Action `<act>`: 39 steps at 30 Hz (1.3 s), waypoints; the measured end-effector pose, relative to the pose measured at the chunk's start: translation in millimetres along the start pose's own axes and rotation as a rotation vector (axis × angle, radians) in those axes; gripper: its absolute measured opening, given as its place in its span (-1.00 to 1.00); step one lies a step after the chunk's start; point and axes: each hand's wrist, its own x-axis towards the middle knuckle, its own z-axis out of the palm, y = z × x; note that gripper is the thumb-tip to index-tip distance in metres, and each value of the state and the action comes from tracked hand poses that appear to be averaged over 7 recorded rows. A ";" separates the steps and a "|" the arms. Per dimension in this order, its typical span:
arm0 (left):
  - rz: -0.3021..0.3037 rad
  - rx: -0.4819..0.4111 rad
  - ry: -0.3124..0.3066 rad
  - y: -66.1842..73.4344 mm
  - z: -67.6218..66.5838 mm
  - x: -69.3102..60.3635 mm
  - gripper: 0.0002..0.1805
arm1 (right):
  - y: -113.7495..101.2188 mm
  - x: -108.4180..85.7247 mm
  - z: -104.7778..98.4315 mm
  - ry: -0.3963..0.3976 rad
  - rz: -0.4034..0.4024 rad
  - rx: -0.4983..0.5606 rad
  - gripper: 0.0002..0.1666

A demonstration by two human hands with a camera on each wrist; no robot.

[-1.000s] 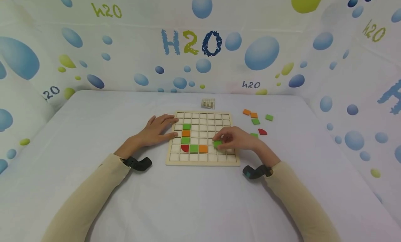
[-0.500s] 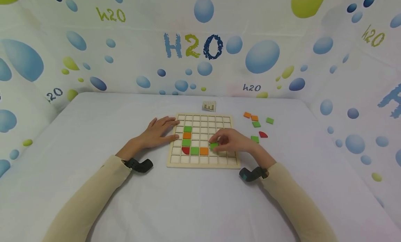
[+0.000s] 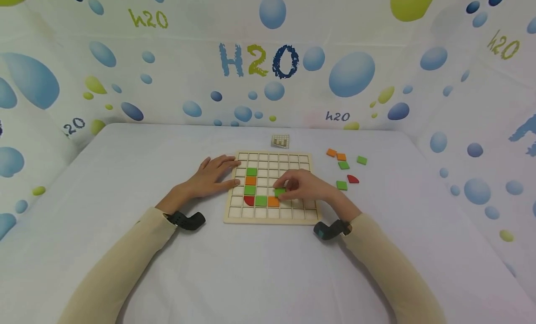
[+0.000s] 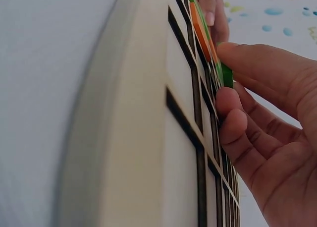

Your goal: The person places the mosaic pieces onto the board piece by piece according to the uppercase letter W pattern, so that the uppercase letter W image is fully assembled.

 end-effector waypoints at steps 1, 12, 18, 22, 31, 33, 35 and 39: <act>-0.001 0.000 0.000 0.1 0.1 0.2 -0.26 | -0.4 0.5 0.4 0.003 0.004 0.000 -0.65; 0.009 0.007 0.004 -0.3 -0.9 0.2 -0.26 | -2.5 8.1 5.5 0.031 0.012 -0.045 -0.68; 0.010 0.001 -0.002 -1.1 -1.4 0.2 -0.25 | -4.2 11.9 7.5 0.045 0.030 -0.058 -0.70; 0.010 -0.003 -0.003 -0.7 -2.3 -0.1 -0.25 | -4.6 11.0 7.8 0.049 0.032 -0.044 -0.66; 0.014 0.003 -0.003 -0.6 -1.7 1.2 -0.25 | -0.3 3.5 6.3 0.071 0.058 -0.017 -0.68; 0.012 0.001 -0.003 -0.4 -1.9 1.0 -0.25 | 0.7 3.6 6.6 0.073 0.051 -0.014 -0.69; 0.009 -0.001 -0.003 -0.1 -2.3 0.5 -0.25 | 1.2 4.1 7.2 0.074 0.034 -0.016 -0.69; 0.009 0.000 0.000 0.1 -2.2 0.1 -0.26 | 0.2 4.8 8.3 0.079 0.014 -0.014 -0.69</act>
